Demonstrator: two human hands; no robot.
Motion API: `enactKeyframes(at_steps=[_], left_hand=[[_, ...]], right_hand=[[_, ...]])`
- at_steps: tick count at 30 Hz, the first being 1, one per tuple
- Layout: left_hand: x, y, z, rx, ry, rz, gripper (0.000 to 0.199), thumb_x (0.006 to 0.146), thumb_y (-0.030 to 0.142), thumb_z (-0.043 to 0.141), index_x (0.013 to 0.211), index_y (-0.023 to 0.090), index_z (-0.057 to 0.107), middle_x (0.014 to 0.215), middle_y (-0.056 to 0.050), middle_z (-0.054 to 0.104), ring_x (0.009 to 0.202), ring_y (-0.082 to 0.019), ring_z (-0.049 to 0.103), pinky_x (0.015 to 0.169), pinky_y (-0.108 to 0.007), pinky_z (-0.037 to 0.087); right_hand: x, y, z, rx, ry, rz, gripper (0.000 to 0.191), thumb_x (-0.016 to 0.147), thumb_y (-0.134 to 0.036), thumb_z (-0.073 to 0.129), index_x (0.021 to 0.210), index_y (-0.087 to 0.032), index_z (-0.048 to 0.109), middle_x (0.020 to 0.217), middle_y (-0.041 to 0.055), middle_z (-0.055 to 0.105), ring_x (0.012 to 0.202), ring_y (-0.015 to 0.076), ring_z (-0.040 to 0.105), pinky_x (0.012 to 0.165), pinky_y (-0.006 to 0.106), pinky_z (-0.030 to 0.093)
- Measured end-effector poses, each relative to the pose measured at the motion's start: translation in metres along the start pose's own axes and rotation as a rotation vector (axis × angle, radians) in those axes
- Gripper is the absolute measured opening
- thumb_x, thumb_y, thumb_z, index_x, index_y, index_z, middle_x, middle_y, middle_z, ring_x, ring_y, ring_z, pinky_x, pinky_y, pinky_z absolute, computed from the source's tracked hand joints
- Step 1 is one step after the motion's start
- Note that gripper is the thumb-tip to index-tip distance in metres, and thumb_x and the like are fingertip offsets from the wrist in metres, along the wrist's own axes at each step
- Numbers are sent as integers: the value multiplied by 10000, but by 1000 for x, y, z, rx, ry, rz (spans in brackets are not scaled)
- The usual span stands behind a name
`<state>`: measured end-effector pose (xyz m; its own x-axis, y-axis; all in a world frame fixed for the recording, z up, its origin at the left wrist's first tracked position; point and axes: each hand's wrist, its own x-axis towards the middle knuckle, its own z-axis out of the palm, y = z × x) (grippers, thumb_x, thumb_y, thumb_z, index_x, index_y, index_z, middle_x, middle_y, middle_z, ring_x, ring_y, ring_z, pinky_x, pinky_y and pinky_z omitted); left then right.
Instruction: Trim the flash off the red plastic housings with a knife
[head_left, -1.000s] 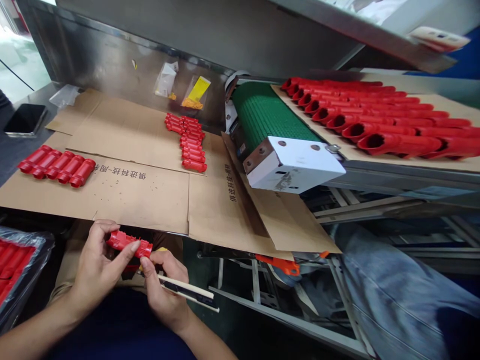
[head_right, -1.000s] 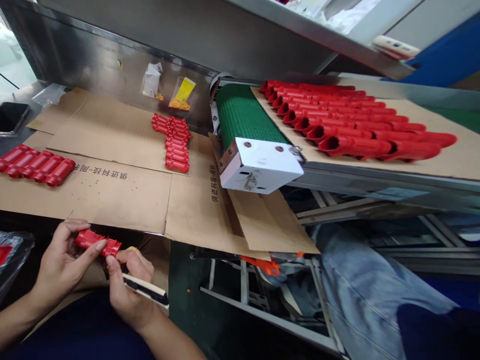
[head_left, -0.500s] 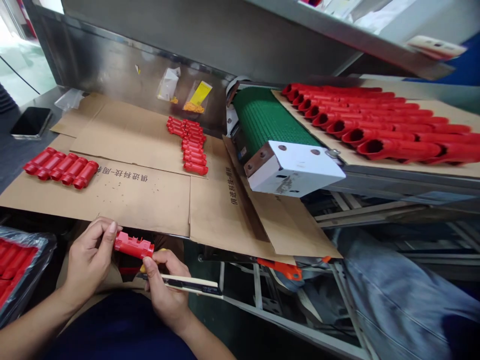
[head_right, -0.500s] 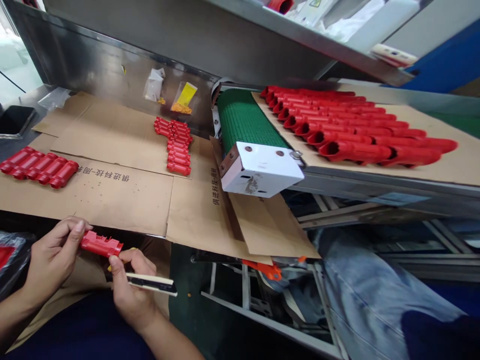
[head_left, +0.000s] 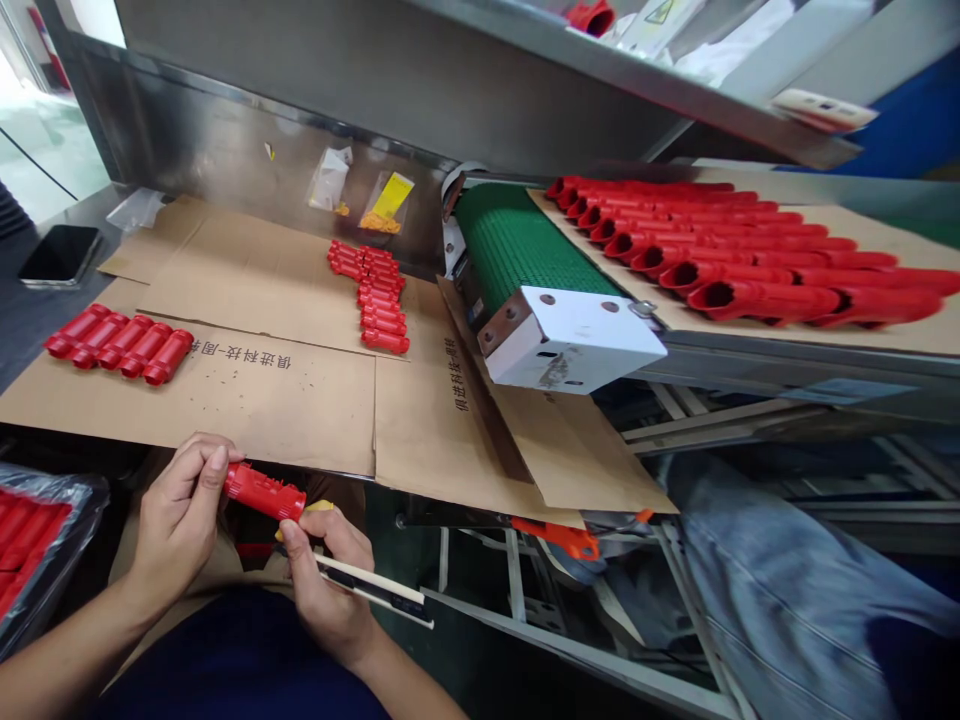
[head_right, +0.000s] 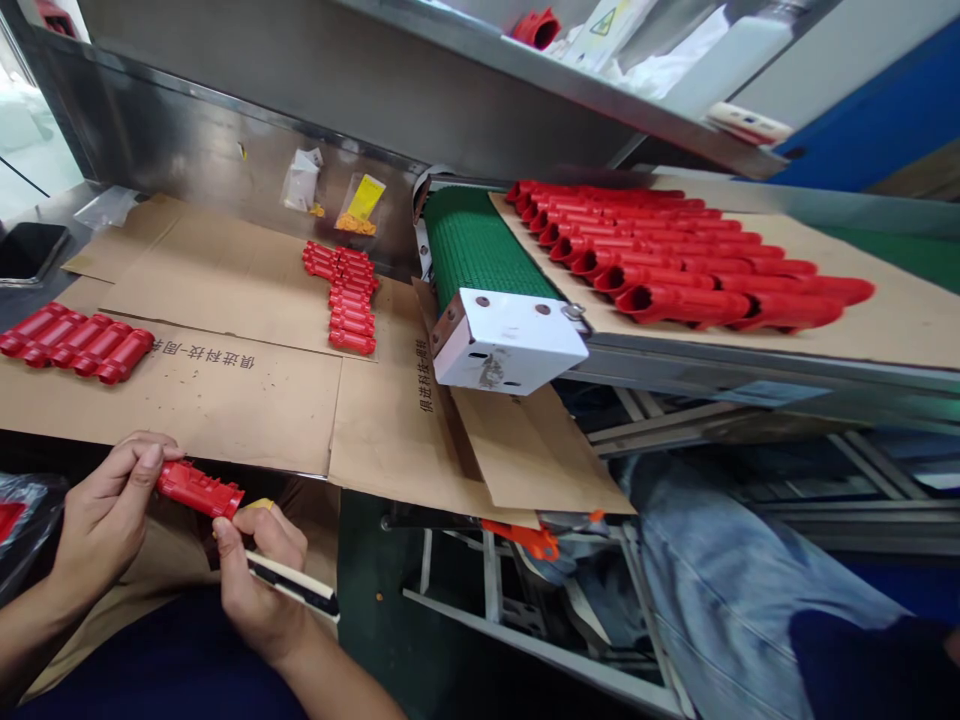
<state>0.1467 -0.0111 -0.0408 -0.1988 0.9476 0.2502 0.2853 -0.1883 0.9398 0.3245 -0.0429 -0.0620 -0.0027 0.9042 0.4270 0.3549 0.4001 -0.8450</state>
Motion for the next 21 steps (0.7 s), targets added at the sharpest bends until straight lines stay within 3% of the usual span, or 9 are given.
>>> enactKeyframes(at_steps=[3, 6, 9, 14, 17, 19, 21], left_hand=[[-2, -7, 1, 29, -24, 68, 83, 1006, 318, 704, 1055, 262, 740, 1056, -44, 682, 1017, -232, 664, 866, -327, 525], [-3, -11, 3, 49, -11, 144, 250, 898, 261, 836, 1110, 264, 704, 1078, -35, 643, 998, -222, 648, 831, -309, 524], [-4, -10, 5, 56, -33, 130, 50, 1016, 212, 677, 1032, 258, 688, 1013, -24, 637, 937, -194, 640, 802, -295, 506], [-4, -11, 6, 141, -73, 173, 235, 947, 283, 779, 1158, 225, 693, 1070, -49, 618, 993, -216, 636, 840, -316, 526], [-3, -12, 4, 113, -76, 161, 65, 1026, 251, 676, 1065, 227, 723, 1004, -39, 627, 929, -194, 644, 788, -303, 513], [-3, -11, 4, 105, -73, 158, 134, 1063, 227, 609, 1016, 227, 734, 979, -37, 636, 909, -183, 647, 775, -298, 503], [-4, -10, 6, 135, -67, 158, 119, 1049, 244, 635, 1090, 215, 743, 1012, -47, 640, 944, -191, 648, 806, -304, 510]], right_hand=[[0, -1, 1, -8, 3, -12, 222, 1006, -192, 626, 788, -228, 607, 661, 1, 659, 584, 148, 622, 570, 259, 497], [1, -3, 1, 4, 2, -13, 221, 1004, -182, 624, 790, -228, 598, 654, -5, 650, 569, 139, 608, 556, 250, 479], [1, -3, 2, 18, -3, 6, 220, 1007, -170, 624, 796, -226, 593, 658, -13, 646, 568, 130, 601, 560, 239, 469], [1, -2, 5, -13, 23, -54, 200, 1003, -148, 617, 818, -218, 589, 674, -19, 646, 570, 121, 609, 572, 222, 473], [1, -3, 5, 1, -8, -25, 196, 1004, -150, 634, 822, -214, 600, 684, -22, 674, 567, 112, 625, 574, 206, 475], [1, -4, 5, 7, -7, -25, 192, 1000, -152, 637, 822, -214, 599, 681, -25, 677, 565, 111, 629, 572, 203, 476], [1, -4, 5, -2, 8, -47, 186, 991, -149, 631, 820, -215, 596, 672, -27, 664, 556, 113, 623, 566, 206, 474]])
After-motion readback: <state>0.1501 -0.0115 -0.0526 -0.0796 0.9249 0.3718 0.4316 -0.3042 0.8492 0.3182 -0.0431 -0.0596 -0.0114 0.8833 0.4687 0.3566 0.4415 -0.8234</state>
